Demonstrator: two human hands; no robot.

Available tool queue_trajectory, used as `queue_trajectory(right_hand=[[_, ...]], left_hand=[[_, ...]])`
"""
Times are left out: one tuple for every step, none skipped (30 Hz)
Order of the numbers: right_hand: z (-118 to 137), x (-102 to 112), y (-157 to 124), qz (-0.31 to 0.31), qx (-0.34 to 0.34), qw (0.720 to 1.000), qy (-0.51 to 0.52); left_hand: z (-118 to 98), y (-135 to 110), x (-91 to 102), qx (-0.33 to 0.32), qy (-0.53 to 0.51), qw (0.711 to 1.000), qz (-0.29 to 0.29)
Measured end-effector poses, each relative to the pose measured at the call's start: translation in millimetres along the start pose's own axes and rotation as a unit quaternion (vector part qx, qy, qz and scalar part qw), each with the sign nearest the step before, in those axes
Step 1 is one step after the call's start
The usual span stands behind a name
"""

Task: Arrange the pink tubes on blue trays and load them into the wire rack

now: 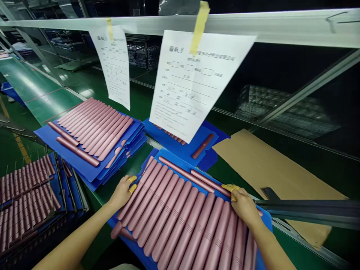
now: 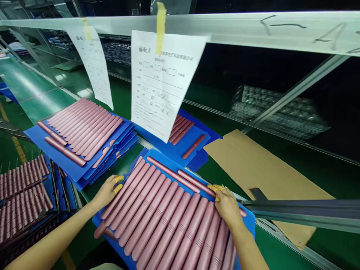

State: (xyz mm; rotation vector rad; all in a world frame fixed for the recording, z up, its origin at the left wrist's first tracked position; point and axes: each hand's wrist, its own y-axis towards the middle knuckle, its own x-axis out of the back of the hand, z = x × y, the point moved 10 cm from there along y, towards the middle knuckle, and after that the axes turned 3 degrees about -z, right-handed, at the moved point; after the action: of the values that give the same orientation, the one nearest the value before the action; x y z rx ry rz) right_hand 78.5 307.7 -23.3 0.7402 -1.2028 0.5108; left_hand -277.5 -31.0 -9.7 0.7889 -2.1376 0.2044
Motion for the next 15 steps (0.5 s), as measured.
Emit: queue_trajectory(right_hand=[[-0.6,3.1,-2.1,-0.012,0.001,1.0,-0.02],[1.0,9.6,-5.0,-0.033,-0.001,0.998,-0.044],[6.5,20.2,-9.3,-0.066,-0.003,0.996,-0.065],[17.0,33.5,-15.4,-0.105,-0.003,0.992,-0.076],[32.8,47.6,-23.6,-0.146,0.003,0.987,-0.074],[53.1,61.2,-33.5,-0.182,0.013,0.981,-0.061],[77.9,70.7,-43.8,-0.2,0.031,0.978,-0.039],[107.1,76.6,-54.5,-0.205,0.059,0.977,-0.012],[138.8,79.2,-65.4,-0.2,0.088,0.976,0.01],[170.8,79.6,-76.6,-0.192,0.114,0.974,0.033],[202.1,76.3,-86.9,-0.173,0.134,0.974,0.053],[232.4,70.1,-96.3,-0.149,0.15,0.975,0.07],[260.4,64.5,-105.2,-0.134,0.162,0.974,0.084],[286.2,57.8,-112.6,-0.118,0.17,0.974,0.091],[309.7,50.7,-118.5,-0.102,0.177,0.974,0.1]], left_hand=[[1.4,-7.2,-4.2,0.008,-0.007,1.0,0.018],[0.9,-13.0,-7.9,0.013,-0.014,0.999,0.033],[-1.0,-17.3,-10.4,0.017,-0.019,0.999,0.042],[-3.6,-20.2,-11.7,0.019,-0.02,0.998,0.048],[-6.1,-22.0,-12.4,0.02,-0.019,0.998,0.054],[-8.3,-23.0,-13.0,0.021,-0.016,0.998,0.063],[-9.8,-23.4,-13.5,0.021,-0.013,0.997,0.075],[-10.8,-23.5,-14.4,0.021,-0.011,0.996,0.091],[-11.4,-23.4,-15.4,0.019,-0.009,0.994,0.109],[-11.7,-23.1,-15.9,0.015,-0.006,0.992,0.125],[-11.8,-22.7,-16.2,0.01,-0.004,0.99,0.138],[-11.5,-22.0,-16.3,0.004,-0.001,0.989,0.149],[-10.9,-21.3,-16.3,-0.003,0.002,0.987,0.158],[-10.3,-20.4,-16.4,-0.012,0.004,0.986,0.165],[-9.8,-19.2,-16.0,-0.024,0.005,0.986,0.167]])
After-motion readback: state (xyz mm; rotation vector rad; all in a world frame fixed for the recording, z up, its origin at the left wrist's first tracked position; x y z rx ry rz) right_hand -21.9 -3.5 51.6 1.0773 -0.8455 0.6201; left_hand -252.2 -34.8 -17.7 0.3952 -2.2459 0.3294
